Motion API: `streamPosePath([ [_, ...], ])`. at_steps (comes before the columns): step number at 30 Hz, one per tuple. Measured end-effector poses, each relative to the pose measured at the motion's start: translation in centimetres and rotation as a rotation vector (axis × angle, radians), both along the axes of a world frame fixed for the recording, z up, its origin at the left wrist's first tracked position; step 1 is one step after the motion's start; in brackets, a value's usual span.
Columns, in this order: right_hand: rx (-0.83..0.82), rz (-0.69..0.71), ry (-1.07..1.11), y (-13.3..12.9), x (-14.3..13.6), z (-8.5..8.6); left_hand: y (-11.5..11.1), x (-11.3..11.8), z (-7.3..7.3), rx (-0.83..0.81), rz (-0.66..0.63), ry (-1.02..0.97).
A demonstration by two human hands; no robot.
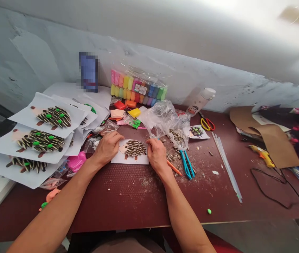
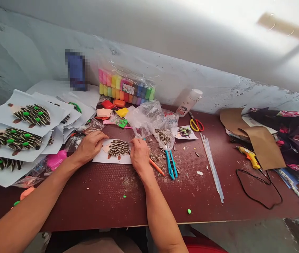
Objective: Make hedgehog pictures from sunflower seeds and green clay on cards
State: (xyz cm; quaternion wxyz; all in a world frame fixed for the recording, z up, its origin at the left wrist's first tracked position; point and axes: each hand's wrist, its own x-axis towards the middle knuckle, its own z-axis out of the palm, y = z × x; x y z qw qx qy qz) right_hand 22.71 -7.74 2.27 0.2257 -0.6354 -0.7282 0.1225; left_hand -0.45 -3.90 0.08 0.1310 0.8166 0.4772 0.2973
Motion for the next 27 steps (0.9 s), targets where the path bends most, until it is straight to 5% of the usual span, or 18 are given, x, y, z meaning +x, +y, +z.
streamPosePath([
  [8, 0.045, -0.008, 0.042, -0.4, -0.4, 0.8, -0.5, 0.3, 0.8, 0.029, 0.065, -0.114],
  [27, -0.021, -0.018, -0.043, -0.3, -0.4, 1.1, -0.2, 0.4, 0.3, 0.033, 0.038, -0.011],
])
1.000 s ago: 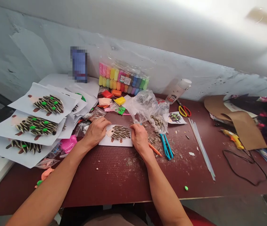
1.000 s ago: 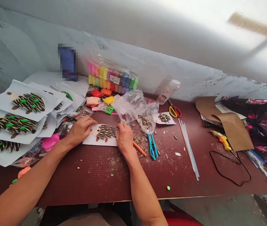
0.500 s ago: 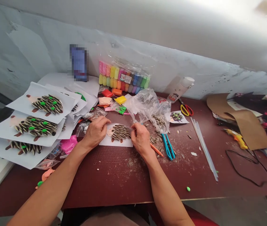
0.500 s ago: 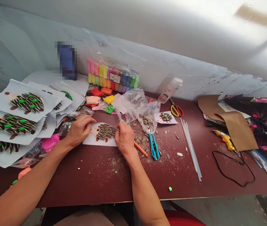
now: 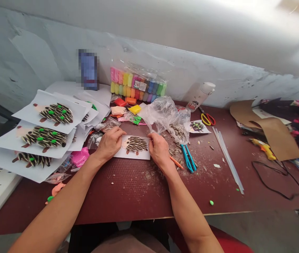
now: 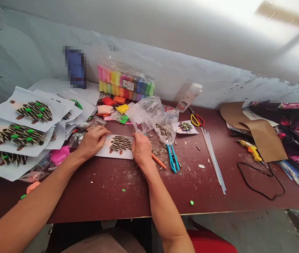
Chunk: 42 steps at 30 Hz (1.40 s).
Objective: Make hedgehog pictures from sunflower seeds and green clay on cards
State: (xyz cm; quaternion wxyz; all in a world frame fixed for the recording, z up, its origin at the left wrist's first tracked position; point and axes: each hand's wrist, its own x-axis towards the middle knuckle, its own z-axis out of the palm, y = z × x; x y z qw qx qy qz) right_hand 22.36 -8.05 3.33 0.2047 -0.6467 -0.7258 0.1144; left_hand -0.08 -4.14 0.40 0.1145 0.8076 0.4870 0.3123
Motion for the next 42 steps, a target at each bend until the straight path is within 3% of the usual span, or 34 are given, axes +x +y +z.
streamPosePath([
  [14, -0.059, -0.006, -0.065, 0.0, -0.4, 0.3, 0.4, -0.2, -0.6, 0.011, -0.016, 0.061],
  [20, -0.034, -0.017, -0.054, 0.4, 0.2, -0.4, 0.7, -0.2, -0.9, 0.025, -0.037, 0.084],
  [29, 0.027, -0.028, -0.052, 0.6, 0.5, -0.9, 0.8, -0.2, -0.7, 0.100, 0.052, 0.095],
  [34, 0.032, -0.054, -0.081, 0.7, 0.3, -0.7, 0.6, 0.0, -0.1, 0.096, -0.018, 0.135],
  [42, 0.019, -0.048, -0.128, 0.7, 0.2, -0.7, 0.8, 0.2, -1.0, 0.092, -0.035, 0.179],
])
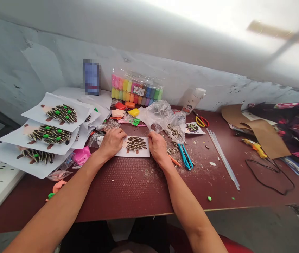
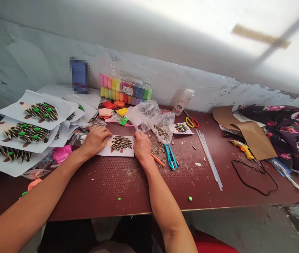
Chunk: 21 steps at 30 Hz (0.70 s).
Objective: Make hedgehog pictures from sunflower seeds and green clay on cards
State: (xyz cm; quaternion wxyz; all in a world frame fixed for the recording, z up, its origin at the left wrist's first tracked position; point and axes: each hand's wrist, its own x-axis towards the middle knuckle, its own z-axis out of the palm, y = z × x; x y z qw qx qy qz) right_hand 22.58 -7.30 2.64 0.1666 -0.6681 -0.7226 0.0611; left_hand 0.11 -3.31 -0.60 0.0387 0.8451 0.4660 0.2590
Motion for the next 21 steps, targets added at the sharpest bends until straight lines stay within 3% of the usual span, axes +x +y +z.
streamPosePath([
  [11, -0.081, -0.010, -0.140, -0.08, -0.07, 0.39, 0.50, -0.21, -0.19, -0.011, -0.008, 0.026],
  [21, -0.006, -0.027, -0.136, -0.06, 0.28, 0.37, 0.53, 0.17, -0.21, 0.008, 0.002, -0.058],
])
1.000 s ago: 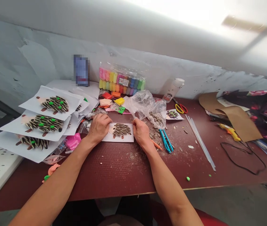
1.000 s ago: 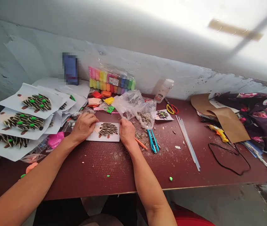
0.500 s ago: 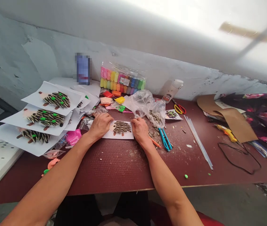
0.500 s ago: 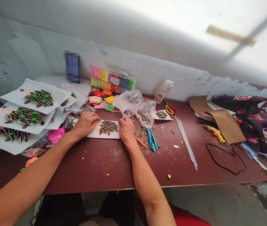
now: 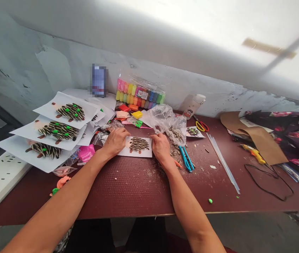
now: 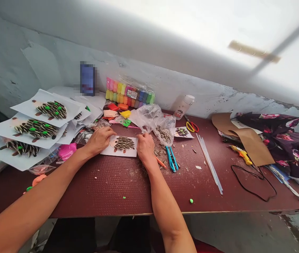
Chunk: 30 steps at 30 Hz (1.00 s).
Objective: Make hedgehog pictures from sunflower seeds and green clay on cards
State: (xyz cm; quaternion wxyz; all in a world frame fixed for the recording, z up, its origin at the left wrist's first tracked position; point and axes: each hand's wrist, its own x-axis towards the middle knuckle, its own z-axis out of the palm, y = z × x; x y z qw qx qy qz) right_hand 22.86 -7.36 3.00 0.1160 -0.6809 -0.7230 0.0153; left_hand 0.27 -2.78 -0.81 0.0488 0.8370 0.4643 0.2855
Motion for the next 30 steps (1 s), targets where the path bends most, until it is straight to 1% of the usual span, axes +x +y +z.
streamPosePath([
  [7, 0.083, 0.021, 0.084, -0.1, -0.2, 0.3, 0.1, -0.3, 0.7, 0.073, 0.045, -0.125],
  [11, 0.139, 0.046, 0.127, -0.1, -0.4, 0.4, 0.0, -0.2, 1.0, 0.043, 0.014, -0.157],
  [14, 0.173, 0.089, 0.159, -0.2, -0.6, 0.2, -0.3, 0.4, 1.1, 0.019, -0.018, -0.152],
  [16, 0.178, 0.102, 0.176, -0.2, -0.7, 0.0, -0.5, 0.7, 1.1, 0.012, -0.011, -0.146],
  [18, 0.176, 0.085, 0.194, -0.2, -0.8, -0.2, -0.5, 0.8, 1.1, 0.002, 0.015, -0.125],
  [20, 0.183, 0.078, 0.203, -0.2, -0.9, -0.3, -0.5, 0.8, 1.2, 0.012, 0.046, -0.117],
  [23, 0.200, 0.113, 0.200, -0.2, -0.8, -0.5, -0.3, 0.5, 1.4, 0.037, 0.066, -0.125],
  [27, 0.205, 0.147, 0.216, -0.1, -0.8, -0.7, -0.2, 0.3, 1.7, 0.042, 0.066, -0.112],
  [30, 0.200, 0.156, 0.242, -0.1, -0.9, -0.7, -0.1, 0.4, 1.6, 0.026, 0.046, -0.083],
])
